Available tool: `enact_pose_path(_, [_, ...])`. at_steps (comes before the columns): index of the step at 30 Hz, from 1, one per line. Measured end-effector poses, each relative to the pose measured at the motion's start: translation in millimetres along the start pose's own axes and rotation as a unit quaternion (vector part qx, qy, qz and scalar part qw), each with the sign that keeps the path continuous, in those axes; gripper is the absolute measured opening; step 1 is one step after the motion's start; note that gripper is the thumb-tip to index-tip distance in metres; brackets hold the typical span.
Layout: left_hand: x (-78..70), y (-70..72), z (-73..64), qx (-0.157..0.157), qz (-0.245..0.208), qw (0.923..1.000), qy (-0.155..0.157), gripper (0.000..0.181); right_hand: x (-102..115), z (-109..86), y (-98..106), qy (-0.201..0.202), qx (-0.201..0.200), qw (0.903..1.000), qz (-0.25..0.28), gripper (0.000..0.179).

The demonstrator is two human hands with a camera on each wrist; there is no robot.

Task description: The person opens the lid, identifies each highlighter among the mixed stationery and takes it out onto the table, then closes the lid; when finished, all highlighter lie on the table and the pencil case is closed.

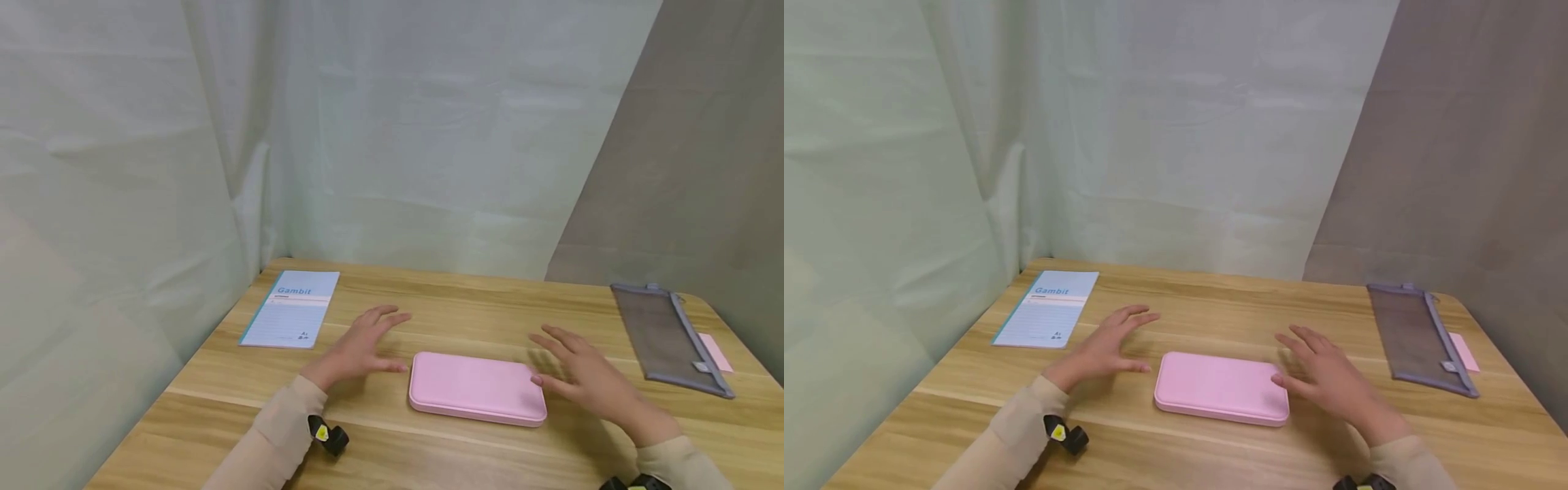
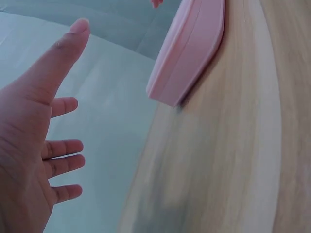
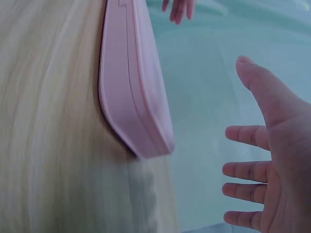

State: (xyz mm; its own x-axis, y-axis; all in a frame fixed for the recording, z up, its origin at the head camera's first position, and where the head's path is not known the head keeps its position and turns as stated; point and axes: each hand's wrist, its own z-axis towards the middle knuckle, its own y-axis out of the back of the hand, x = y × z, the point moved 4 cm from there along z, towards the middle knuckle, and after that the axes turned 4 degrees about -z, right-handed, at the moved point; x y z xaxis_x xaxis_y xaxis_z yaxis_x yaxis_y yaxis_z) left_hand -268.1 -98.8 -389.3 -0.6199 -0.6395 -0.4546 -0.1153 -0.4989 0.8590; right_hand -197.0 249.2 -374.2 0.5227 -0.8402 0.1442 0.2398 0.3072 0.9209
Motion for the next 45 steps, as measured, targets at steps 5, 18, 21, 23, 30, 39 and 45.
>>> enact_pose_path(5, [-7.7,-5.0,0.6,0.034,-0.029,0.9990,-0.007,0.091,13.2,1.9,-1.7,0.008,0.017,0.9997,0.013,0.066])
enact_pose_path(18, [-15.4,-30.1,-2.6,0.122,-0.026,0.9922,-0.012,0.100,36.4,3.5,-22.4,0.031,0.020,0.9993,0.008,0.069])
enact_pose_path(21, [-16.6,-34.2,-3.7,0.133,-0.021,0.9908,-0.012,0.101,39.4,3.9,-27.5,0.037,0.018,0.9992,0.001,0.068])
enact_pose_path(23, [-17.4,-36.9,-4.3,0.138,-0.024,0.9900,-0.015,0.102,41.2,4.0,-30.4,0.044,0.012,0.9989,-0.007,0.069])
enact_pose_path(30, [-18.5,-43.5,-5.8,0.131,-0.017,0.9905,-0.038,0.108,49.3,4.9,-38.5,0.068,-0.011,0.9973,-0.026,0.075])
enact_pose_path(39, [-18.0,-50.6,-3.1,0.115,-0.016,0.9928,-0.031,0.109,53.2,2.5,-47.6,0.056,-0.011,0.9979,-0.032,0.083])
enact_pose_path(45, [-16.7,-53.2,-1.9,0.095,-0.026,0.9947,-0.029,0.105,52.7,4.0,-50.5,0.042,-0.004,0.9983,-0.040,0.082])
